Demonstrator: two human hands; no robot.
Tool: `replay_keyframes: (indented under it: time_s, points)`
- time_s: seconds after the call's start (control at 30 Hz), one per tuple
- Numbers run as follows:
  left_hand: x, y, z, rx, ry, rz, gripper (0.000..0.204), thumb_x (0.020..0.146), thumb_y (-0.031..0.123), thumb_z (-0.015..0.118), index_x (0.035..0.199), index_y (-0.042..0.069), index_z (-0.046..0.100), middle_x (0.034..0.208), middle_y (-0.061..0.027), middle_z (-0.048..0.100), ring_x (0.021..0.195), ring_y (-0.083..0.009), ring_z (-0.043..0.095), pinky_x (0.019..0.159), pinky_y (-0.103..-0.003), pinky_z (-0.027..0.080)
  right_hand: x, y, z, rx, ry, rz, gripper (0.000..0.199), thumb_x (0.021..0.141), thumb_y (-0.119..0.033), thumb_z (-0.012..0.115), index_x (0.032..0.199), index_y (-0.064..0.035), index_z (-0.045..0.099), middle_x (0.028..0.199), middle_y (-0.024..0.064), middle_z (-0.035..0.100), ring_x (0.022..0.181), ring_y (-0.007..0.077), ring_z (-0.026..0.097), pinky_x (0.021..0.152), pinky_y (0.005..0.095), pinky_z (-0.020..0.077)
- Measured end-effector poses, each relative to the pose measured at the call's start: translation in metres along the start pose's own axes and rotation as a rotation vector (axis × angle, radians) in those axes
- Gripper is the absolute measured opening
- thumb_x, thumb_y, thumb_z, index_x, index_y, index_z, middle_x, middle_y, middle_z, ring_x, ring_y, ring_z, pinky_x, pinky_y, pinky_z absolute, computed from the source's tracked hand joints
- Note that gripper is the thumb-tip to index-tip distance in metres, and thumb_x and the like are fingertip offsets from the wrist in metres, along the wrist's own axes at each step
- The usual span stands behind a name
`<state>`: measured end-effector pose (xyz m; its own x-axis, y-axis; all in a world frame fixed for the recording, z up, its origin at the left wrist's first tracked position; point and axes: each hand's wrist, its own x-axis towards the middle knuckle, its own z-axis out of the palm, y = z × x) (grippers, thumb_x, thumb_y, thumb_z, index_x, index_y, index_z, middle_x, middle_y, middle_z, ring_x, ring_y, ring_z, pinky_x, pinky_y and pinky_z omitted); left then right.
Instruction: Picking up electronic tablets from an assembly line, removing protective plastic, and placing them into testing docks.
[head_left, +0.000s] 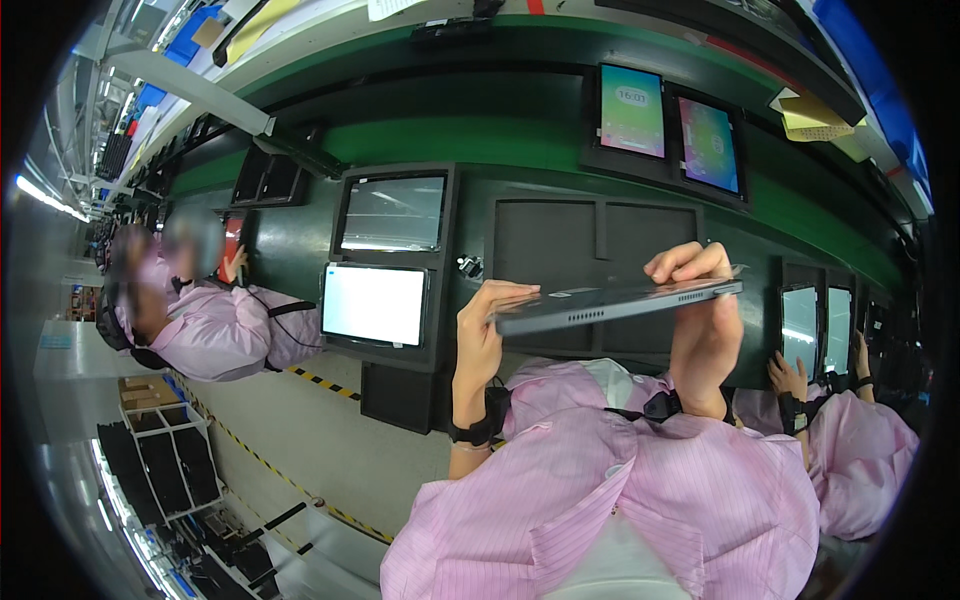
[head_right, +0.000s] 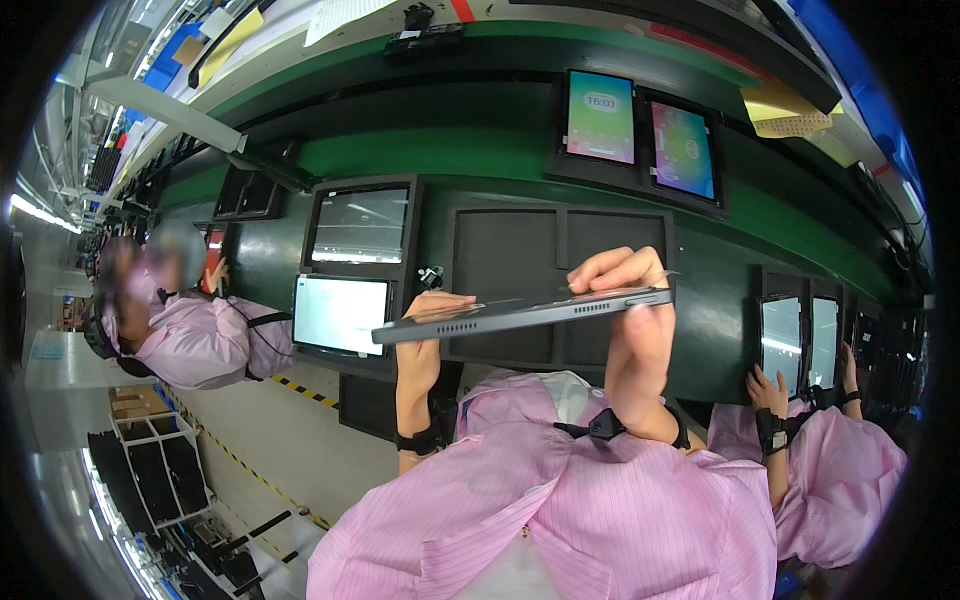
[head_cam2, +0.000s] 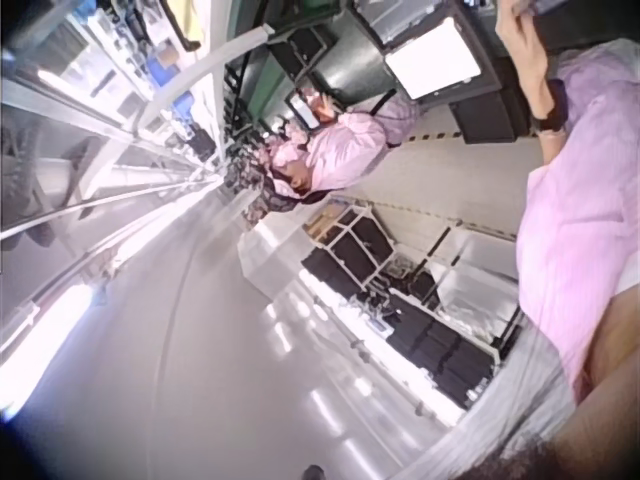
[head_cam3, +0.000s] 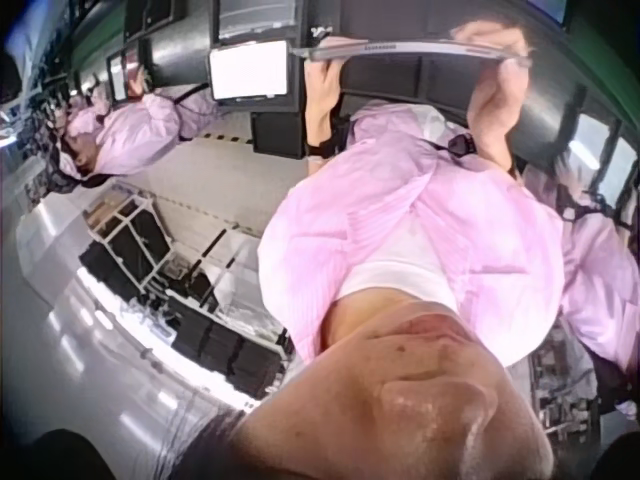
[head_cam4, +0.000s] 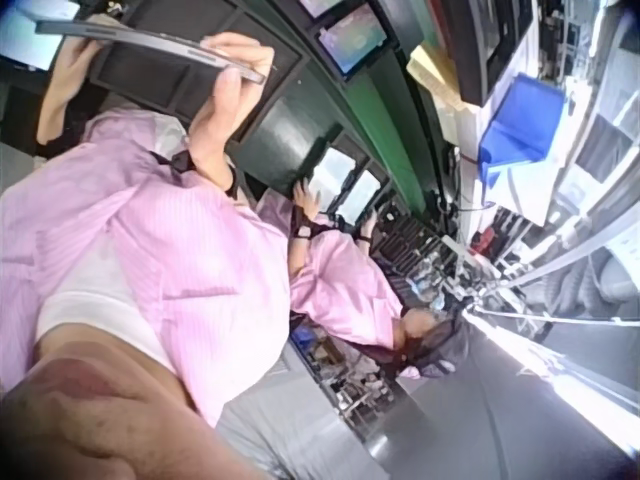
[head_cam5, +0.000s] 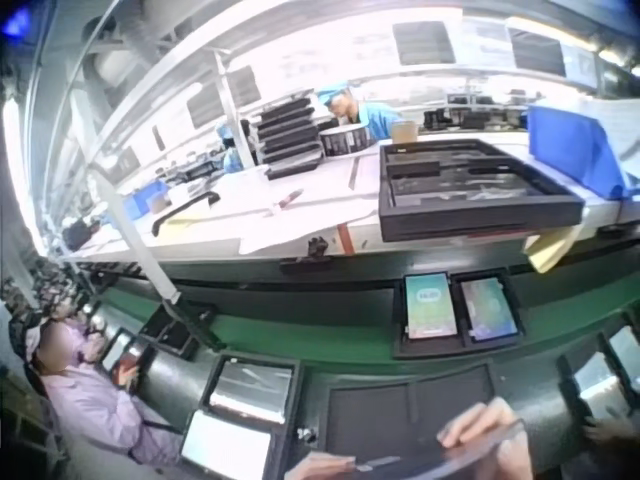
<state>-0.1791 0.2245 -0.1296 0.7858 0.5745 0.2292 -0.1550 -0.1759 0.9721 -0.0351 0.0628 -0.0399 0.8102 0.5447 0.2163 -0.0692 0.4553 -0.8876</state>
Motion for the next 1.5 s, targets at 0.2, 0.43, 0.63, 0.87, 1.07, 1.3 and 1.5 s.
replay_keyframes:
  time_s: [0.2,0.43,0.63,0.87,1.07,1.3,1.5]
  points:
    - [-0.004,0.001,0.002,0.075,0.04,0.048,0.02,0.076,-0.009,0.048,0.095,-0.005,0.056,0.096,-0.0151,0.061,0.091,-0.0233,0.062,0.083,-0.03,0.049,0.006,-0.002,-0.004,0.036,-0.015,0.1,0.031,0.076,-0.033,0.052,0.083,-0.0038,0.046,0.083,0.0119,0.05,0.08,0.018,0.049,0.088,0.0365,0.0369]
    - [-0.008,-0.012,0.003,0.038,0.062,0.028,0.019,0.077,0.001,0.057,0.095,-0.004,0.057,0.096,-0.0153,0.062,0.089,-0.0226,0.062,0.081,-0.03,0.049,0.003,0.0,-0.008,0.083,-0.042,0.197,0.039,0.078,-0.043,0.044,0.081,-0.0039,0.048,0.085,0.0118,0.05,0.084,0.0198,0.048,0.085,0.034,0.0347]
    - [-0.019,-0.021,-0.008,0.041,0.073,-0.172,0.02,0.09,0.008,0.05,0.105,-0.004,0.053,0.093,-0.0086,0.059,0.087,-0.0133,0.056,0.081,-0.025,0.042,0.007,-0.003,-0.012,0.08,-0.237,0.165,0.057,0.093,-0.048,0.024,0.101,0.0013,0.052,0.103,0.0138,0.054,0.099,0.0209,0.051,0.093,0.0335,0.0321]
    - [-0.03,-0.031,-0.019,-0.139,-0.102,-0.393,0.048,0.091,0.023,0.052,0.128,-0.004,0.04,0.111,-0.0047,0.054,0.08,-0.0057,0.045,0.068,-0.019,0.036,0.017,-0.002,-0.018,0.201,-0.209,0.391,0.05,0.097,-0.03,0.024,0.131,0.0052,0.035,0.135,0.014,0.04,0.122,0.0224,0.041,0.102,0.036,0.031]
    - [-0.037,-0.028,-0.007,-0.251,-0.072,-0.443,0.035,0.091,0.019,0.053,0.119,-0.001,0.048,0.099,0.0003,0.052,0.091,-0.0086,0.046,0.082,-0.021,0.036,0.015,0.006,-0.024,0.318,-0.167,0.466,0.045,0.098,-0.028,0.028,0.131,0.0013,0.037,0.135,0.0098,0.041,0.121,0.0205,0.042,0.102,0.0347,0.0307]
    - [-0.043,-0.019,-0.008,-0.195,-0.101,-0.499,0.018,0.091,0.018,0.052,0.102,0.004,0.052,0.084,0.0059,0.047,0.072,-0.0027,0.039,0.06,-0.017,0.034,0.008,0.019,-0.028,0.489,-0.074,0.443,0.036,0.095,-0.027,0.037,0.12,-0.0054,0.051,0.122,0.0047,0.053,0.115,0.0188,0.047,0.099,0.036,0.034]
    - [-0.05,-0.019,-0.016,-0.179,-0.138,-0.582,0.02,0.092,0.016,0.05,0.106,0.002,0.053,0.088,0.0043,0.051,0.076,-0.0038,0.042,0.066,-0.018,0.035,0.007,0.031,-0.032,0.504,0.012,0.532,0.034,0.095,-0.028,0.04,0.118,-0.0078,0.052,0.121,0.0036,0.053,0.114,0.0182,0.048,0.098,0.0361,0.0366]
